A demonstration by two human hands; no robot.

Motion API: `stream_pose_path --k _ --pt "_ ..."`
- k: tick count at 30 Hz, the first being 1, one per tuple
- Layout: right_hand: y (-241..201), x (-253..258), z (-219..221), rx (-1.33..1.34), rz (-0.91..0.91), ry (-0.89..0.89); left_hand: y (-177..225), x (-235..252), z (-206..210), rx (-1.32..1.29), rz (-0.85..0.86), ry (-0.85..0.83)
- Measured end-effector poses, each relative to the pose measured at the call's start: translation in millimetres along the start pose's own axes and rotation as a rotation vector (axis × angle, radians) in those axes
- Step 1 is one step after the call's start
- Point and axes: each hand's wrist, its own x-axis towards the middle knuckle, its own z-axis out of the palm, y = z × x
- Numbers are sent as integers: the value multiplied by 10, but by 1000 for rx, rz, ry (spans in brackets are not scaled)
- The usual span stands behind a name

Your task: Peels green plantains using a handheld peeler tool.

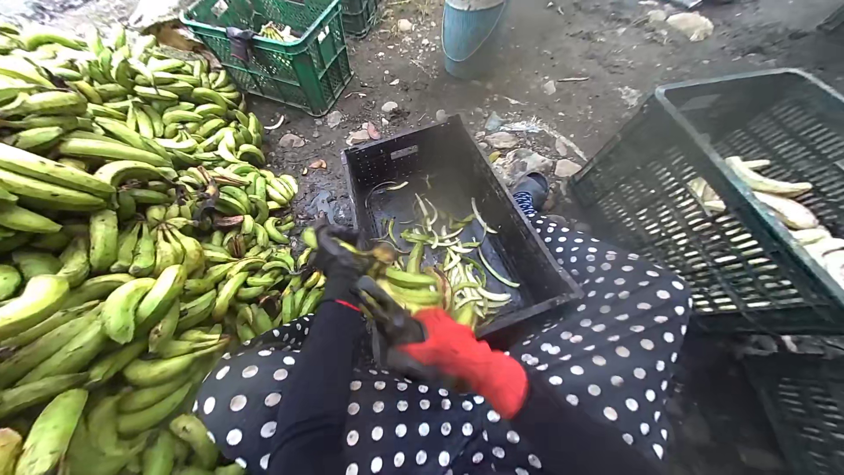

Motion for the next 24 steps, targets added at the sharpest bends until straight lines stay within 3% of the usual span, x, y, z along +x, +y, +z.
stream_pose_path --k 3,6,8,12,14,17,19,22,24 --pt "218 -253 -44 222 -40 217 141 192 159 -264 -17 132" --pt "396 -100 -255 188 -131 300 29 41 330 -199 -59 63" --pt "554 163 -361 92 -184 219 12 84 365 -287 -49 46" --pt "717 505 -291 -172 70 36 196 22 285 -436 -48 3" --pt "689 537 -168 -47 95 126 260 -120 340 -416 -99 -14" --pt "732 624 78 272 -96 347 287 -394 456 -463 -228 -4" --pt "806 799 163 242 -206 361 264 -533 494 -467 -274 -34" --pt "644 748 189 233 -137 335 235 -667 528 -507 -275 -66" --pt "597 701 363 389 -128 551 238 -681 541 -606 -312 -49"
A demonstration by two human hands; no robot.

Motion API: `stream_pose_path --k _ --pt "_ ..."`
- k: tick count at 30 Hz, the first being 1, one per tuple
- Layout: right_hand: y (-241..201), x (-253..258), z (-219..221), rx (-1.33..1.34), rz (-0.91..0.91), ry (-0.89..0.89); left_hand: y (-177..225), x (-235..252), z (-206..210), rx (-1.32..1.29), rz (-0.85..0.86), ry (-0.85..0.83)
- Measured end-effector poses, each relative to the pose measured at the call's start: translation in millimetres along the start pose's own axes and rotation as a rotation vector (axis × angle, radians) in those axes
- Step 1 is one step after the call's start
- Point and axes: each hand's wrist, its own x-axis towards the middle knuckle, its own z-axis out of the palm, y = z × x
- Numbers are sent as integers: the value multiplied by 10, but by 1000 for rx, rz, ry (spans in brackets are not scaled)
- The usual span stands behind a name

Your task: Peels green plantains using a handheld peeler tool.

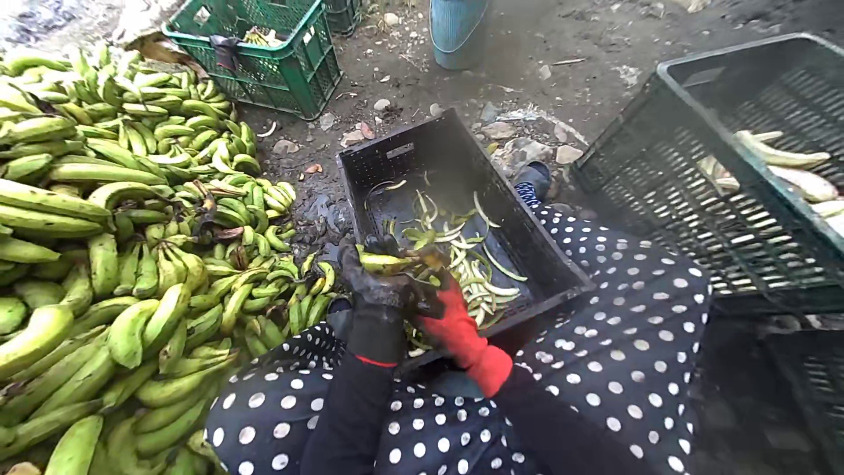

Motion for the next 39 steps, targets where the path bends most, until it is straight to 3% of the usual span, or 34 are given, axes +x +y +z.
stream_pose_path --k 2,4,6,9,12,18,22,24,26,29,31,35,37,39 --pt "134 -138 154 254 -12 239 -1 -29 10 -76 -25 13" --pt "296 -212 192 358 -7 244 -7 -79 50 -104 1 8" --pt "474 -185 210 300 -113 152 -19 -117 70 -97 43 -35" --pt "596 -93 302 238 -65 37 -46 -165 89 -96 84 -60" --pt "378 -151 343 231 21 29 -73 -213 96 -96 104 -64" --pt "50 -156 464 -91 48 106 -76 -322 55 -11 -15 -68" --pt "361 -96 573 -4 -298 402 3 -277 15 23 -49 -93" --pt "494 -22 439 -57 -467 447 46 -277 77 3 -58 -45" --pt "507 19 172 -197 -522 342 93 -274 121 23 -26 -15" --pt "126 33 -294 -379 -273 -157 116 -194 135 117 78 -30" --pt "92 46 -299 -355 -224 -290 110 -145 102 156 114 -9" --pt "159 -152 -21 195 -160 -280 129 -63 88 274 307 51" --pt "75 -214 51 516 -149 -345 133 17 53 338 359 136" --pt "26 -172 31 713 -201 -405 149 129 -75 435 387 119"
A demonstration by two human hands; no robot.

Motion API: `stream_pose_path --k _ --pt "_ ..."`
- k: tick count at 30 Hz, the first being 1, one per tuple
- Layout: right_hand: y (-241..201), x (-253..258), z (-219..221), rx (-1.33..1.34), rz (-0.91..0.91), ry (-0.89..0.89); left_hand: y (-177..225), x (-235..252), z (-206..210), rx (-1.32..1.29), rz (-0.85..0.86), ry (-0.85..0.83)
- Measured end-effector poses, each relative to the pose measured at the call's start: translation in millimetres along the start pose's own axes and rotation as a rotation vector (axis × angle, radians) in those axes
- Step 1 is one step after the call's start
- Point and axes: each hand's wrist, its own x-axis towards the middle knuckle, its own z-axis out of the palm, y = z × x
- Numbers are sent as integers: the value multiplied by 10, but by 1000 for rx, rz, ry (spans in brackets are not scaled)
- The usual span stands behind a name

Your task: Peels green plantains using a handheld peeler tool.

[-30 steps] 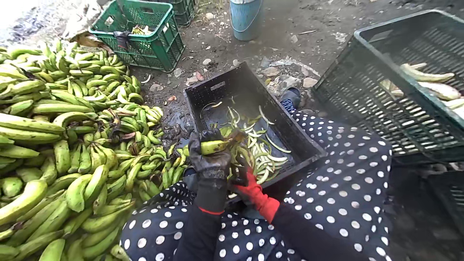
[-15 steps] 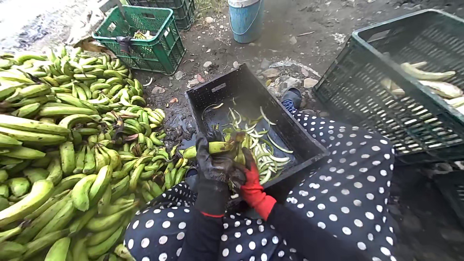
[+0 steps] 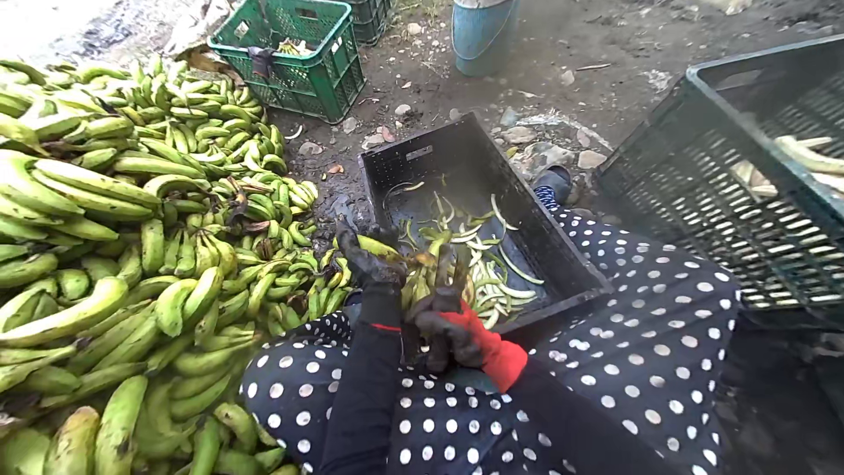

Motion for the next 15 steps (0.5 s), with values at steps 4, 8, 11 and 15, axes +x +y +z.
stream_pose_path --k 4,8,11,15 --pt "-175 -37 -22 112 -129 -11 -129 210 -65 -91 -116 -37" --pt "-123 -158 6 56 -451 97 -201 198 85 -192 -194 -158" --pt "-191 -237 50 285 -356 185 -343 182 143 -204 -249 -197" --pt "-411 -729 206 180 -290 119 -431 509 42 -128 -168 -158"
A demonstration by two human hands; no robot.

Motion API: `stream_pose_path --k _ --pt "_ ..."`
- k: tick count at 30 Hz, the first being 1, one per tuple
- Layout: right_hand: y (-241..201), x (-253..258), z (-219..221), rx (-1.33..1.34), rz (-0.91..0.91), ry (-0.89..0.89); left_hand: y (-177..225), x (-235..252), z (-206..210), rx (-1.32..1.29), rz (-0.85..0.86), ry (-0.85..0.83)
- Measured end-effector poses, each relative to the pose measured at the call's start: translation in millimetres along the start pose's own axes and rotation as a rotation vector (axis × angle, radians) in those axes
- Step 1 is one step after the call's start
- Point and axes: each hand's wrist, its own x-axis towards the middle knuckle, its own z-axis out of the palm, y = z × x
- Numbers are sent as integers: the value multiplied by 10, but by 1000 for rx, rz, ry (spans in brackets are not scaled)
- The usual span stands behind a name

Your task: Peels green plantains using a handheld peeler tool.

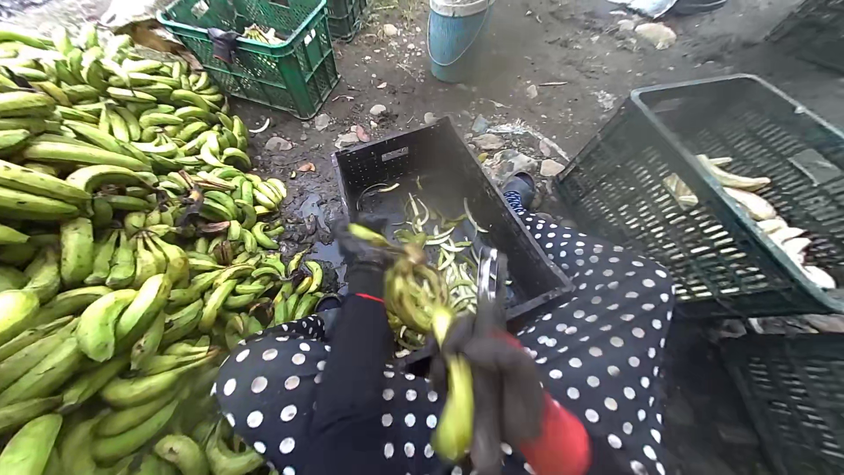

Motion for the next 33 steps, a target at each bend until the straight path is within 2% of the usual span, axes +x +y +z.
stream_pose_path --k 2,4,6,8,9,11,13,14,15,17,18,21,23,25,27,30,33 --pt "-275 -236 11 -66 66 -102 72 288 -154 -51 104 14" --pt "-347 -243 -92 -154 66 -15 71 124 -50 -13 93 25" --pt "-299 92 -294 -209 -5 42 -12 75 143 -64 51 38" --pt "-191 446 -477 -244 -6 -3 18 58 224 -176 22 -2" --pt "-116 549 -523 -271 53 -12 98 13 225 -215 41 -7" --pt "-3 661 -571 -410 312 28 315 -132 196 -171 116 -13" --pt "7 827 -537 -909 632 3 460 -212 190 -128 169 -32" --pt "44 892 -498 -1096 697 -23 464 -244 172 -134 165 -51" --pt "120 910 -471 -1183 656 -29 457 -276 183 -161 142 -66" --pt "363 882 -440 -1089 448 18 416 -372 264 -293 51 -78" --pt "459 891 -400 -1007 404 39 386 -435 317 -344 14 -79" --pt "572 956 -261 -950 397 72 315 -537 424 -316 38 -4" --pt "421 952 -177 -1027 384 -10 313 -471 315 -159 83 -17" --pt "167 940 -87 -1128 448 -175 331 -348 120 -12 111 -40" --pt "-62 880 14 -1091 540 -224 299 -254 35 28 83 -30" --pt "-201 698 47 -782 682 51 171 -269 140 -74 -88 -77" --pt "-159 584 17 -592 708 224 46 -287 217 -72 -190 -113"
